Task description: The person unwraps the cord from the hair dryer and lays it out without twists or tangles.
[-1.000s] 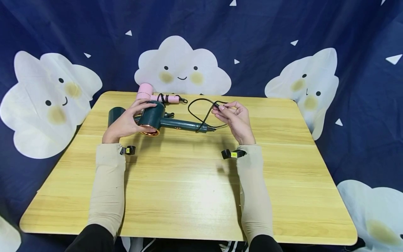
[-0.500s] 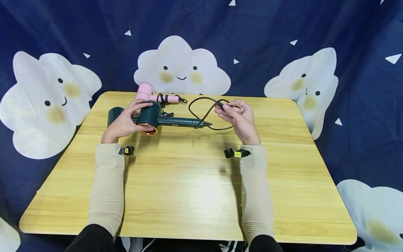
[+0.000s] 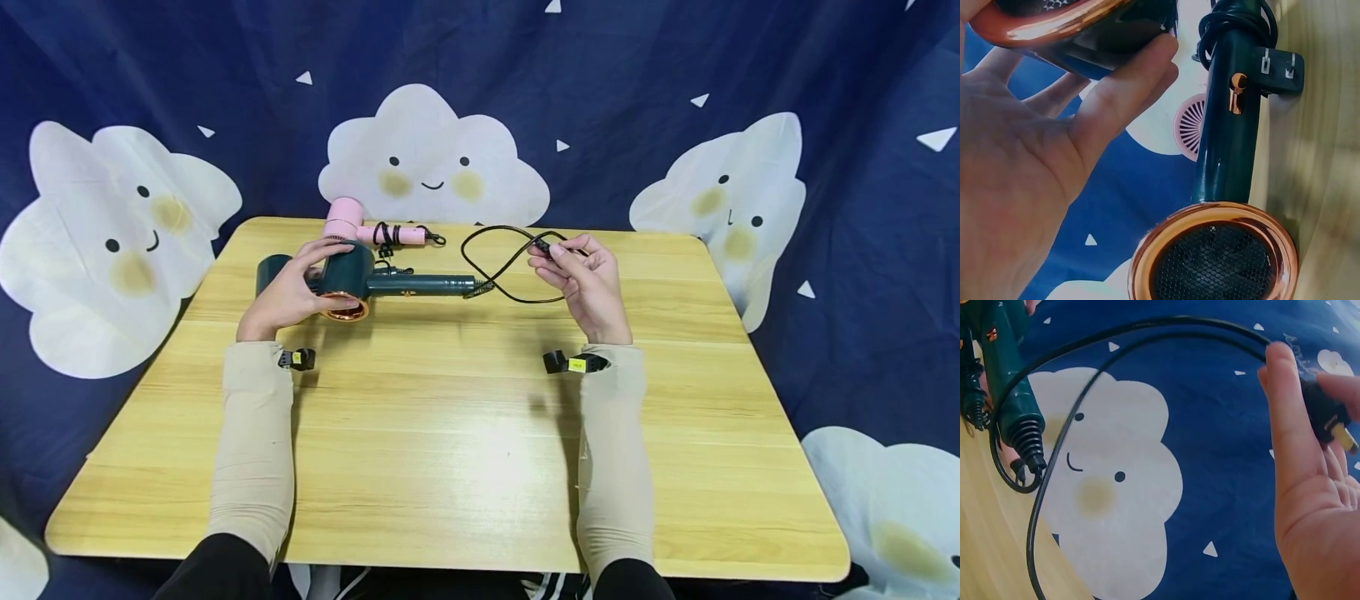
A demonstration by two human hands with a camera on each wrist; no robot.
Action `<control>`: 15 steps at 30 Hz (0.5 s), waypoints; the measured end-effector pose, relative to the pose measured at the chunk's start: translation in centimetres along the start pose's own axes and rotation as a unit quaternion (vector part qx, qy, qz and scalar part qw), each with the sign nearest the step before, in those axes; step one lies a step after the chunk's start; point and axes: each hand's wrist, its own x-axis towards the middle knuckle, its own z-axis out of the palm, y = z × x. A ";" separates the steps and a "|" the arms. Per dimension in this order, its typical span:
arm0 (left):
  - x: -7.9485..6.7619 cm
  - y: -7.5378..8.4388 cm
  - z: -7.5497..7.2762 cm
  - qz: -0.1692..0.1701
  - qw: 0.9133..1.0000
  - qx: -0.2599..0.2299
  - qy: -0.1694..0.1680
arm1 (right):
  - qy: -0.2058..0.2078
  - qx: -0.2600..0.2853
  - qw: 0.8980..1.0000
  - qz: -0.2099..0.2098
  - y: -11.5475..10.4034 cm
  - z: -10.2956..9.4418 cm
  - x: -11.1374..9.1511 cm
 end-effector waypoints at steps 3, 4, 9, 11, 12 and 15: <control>0.0 -0.2 -0.1 -0.003 1.000 -0.006 0.007 | -0.022 0.005 1.000 0.012 -0.2 -0.3 -0.1; 0.0 -0.3 -0.1 -0.004 1.000 -0.009 0.009 | -0.031 0.007 0.999 0.017 -0.2 -0.4 -0.1; -0.1 -0.4 -0.3 -0.019 0.999 -0.009 0.026 | -0.061 -0.008 0.998 0.033 -0.4 -1.0 -0.4; -0.1 -0.4 -0.4 -0.026 0.999 -0.005 0.034 | -0.073 -0.025 0.996 0.038 -0.5 -1.3 -0.5; -0.1 -0.4 -0.5 -0.028 0.999 -0.003 0.037 | -0.080 -0.035 0.995 0.040 -0.5 -1.5 -0.6; -0.2 -0.5 -0.6 -0.037 0.998 -0.004 0.044 | -0.100 -0.062 0.992 0.051 -0.6 -1.9 -0.8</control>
